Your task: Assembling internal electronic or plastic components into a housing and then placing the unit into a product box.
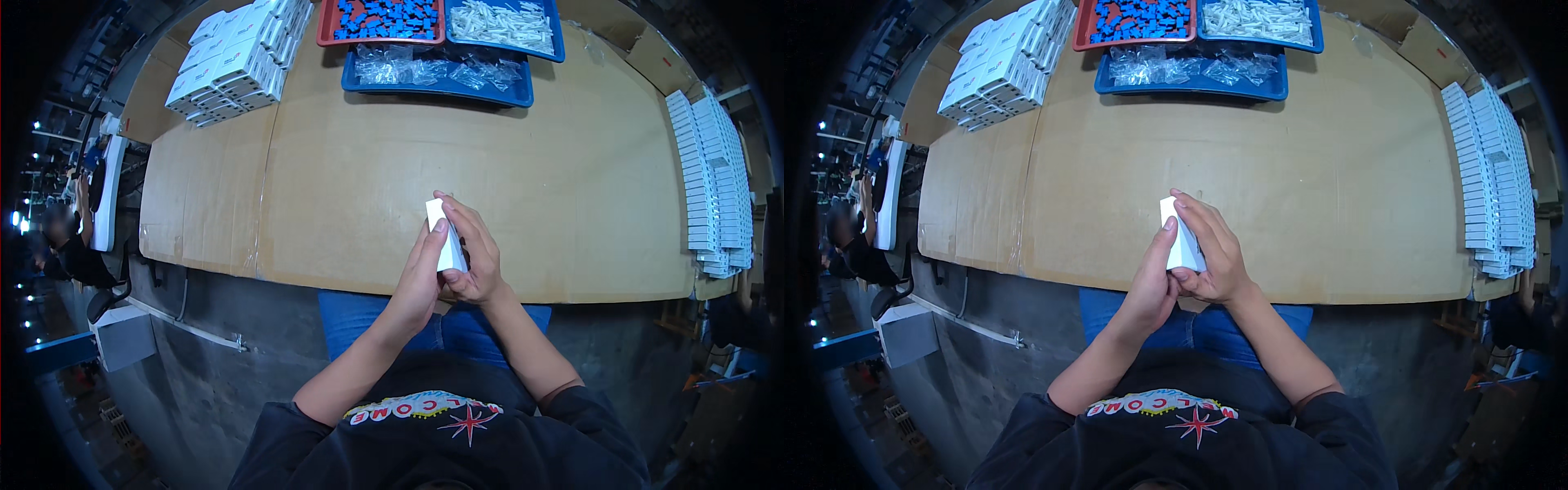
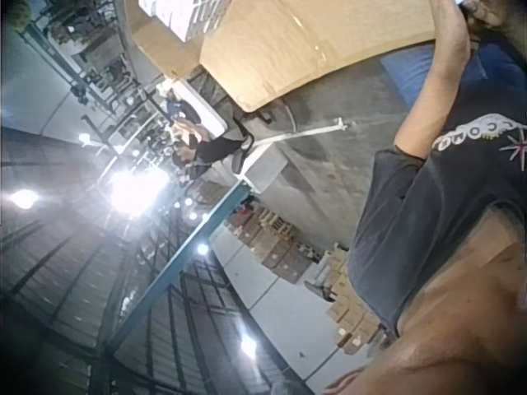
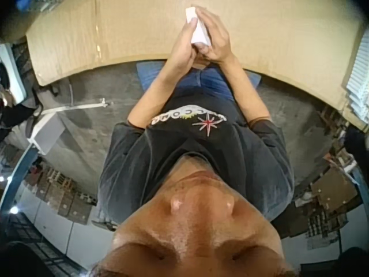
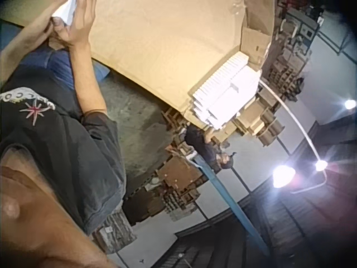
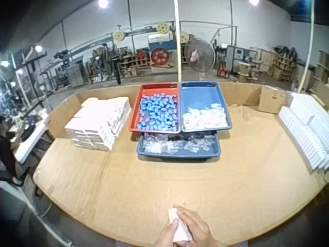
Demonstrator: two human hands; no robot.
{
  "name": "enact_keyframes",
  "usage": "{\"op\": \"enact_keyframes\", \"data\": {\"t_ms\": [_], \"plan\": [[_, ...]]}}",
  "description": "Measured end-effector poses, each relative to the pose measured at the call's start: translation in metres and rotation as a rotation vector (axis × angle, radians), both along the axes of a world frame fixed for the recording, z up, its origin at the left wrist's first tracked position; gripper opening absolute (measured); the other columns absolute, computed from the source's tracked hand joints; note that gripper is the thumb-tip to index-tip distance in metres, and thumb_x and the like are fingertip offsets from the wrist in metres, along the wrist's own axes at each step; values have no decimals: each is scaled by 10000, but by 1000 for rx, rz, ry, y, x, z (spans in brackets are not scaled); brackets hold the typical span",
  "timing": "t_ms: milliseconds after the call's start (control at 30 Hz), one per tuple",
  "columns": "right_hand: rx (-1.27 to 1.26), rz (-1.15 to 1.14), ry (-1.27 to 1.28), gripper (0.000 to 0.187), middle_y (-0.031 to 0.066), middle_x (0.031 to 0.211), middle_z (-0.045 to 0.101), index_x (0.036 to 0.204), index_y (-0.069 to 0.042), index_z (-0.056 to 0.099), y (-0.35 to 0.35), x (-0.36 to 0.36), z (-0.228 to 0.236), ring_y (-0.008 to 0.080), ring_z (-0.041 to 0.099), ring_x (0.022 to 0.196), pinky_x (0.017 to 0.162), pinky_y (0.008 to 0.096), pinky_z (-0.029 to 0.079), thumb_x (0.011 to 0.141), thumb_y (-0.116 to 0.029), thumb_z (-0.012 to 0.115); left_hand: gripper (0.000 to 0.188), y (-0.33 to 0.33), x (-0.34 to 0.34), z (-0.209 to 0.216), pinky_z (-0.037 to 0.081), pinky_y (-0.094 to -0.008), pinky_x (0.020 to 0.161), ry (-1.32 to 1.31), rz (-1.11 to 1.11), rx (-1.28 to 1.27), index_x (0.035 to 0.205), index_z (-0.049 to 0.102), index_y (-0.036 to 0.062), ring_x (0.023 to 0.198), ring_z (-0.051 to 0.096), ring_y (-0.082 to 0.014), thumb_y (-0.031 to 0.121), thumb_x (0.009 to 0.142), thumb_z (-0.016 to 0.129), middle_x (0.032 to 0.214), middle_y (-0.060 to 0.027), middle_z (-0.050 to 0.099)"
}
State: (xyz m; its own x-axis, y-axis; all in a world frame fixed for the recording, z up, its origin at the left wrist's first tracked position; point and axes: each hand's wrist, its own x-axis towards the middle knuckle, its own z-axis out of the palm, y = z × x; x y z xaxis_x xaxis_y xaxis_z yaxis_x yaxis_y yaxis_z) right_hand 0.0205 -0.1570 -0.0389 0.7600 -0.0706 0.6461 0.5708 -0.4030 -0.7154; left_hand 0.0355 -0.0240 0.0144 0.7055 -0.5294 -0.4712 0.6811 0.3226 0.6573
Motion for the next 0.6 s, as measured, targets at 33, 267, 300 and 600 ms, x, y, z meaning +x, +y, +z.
{"op": "enact_keyframes", "data": {"t_ms": [33,267,300,600], "plan": [[-28,6,6,802,350,1417,574,1444,91,532,0,0,1,483,620,1258,1045,502,513,985,-561,624,527,1,0,-1,568,-315,921,-15,5,2,1422,508,65,1095,683,-163,494,1128,422,1231,-91,659],[-48,1,-8,803,364,1413,571,1438,101,542,4,3,0,491,625,1242,1023,501,522,1003,-570,610,516,1,0,-4,558,-313,934,-10,54,2,1416,513,63,1106,672,-152,484,1133,417,1222,-88,659],[-48,-1,-4,803,364,1413,571,1438,101,542,4,3,0,491,625,1242,1023,501,522,1003,-570,610,513,2,0,-4,555,-310,932,-16,49,5,1411,515,63,1104,668,-146,483,1134,416,1222,-83,656],[-73,-63,-43,813,369,1375,595,1409,138,560,5,1,-10,502,652,1202,1011,491,537,1030,-581,564,467,-4,1,2,457,-231,703,-57,52,69,1293,560,88,855,592,-60,503,1121,432,1019,1,622]]}}
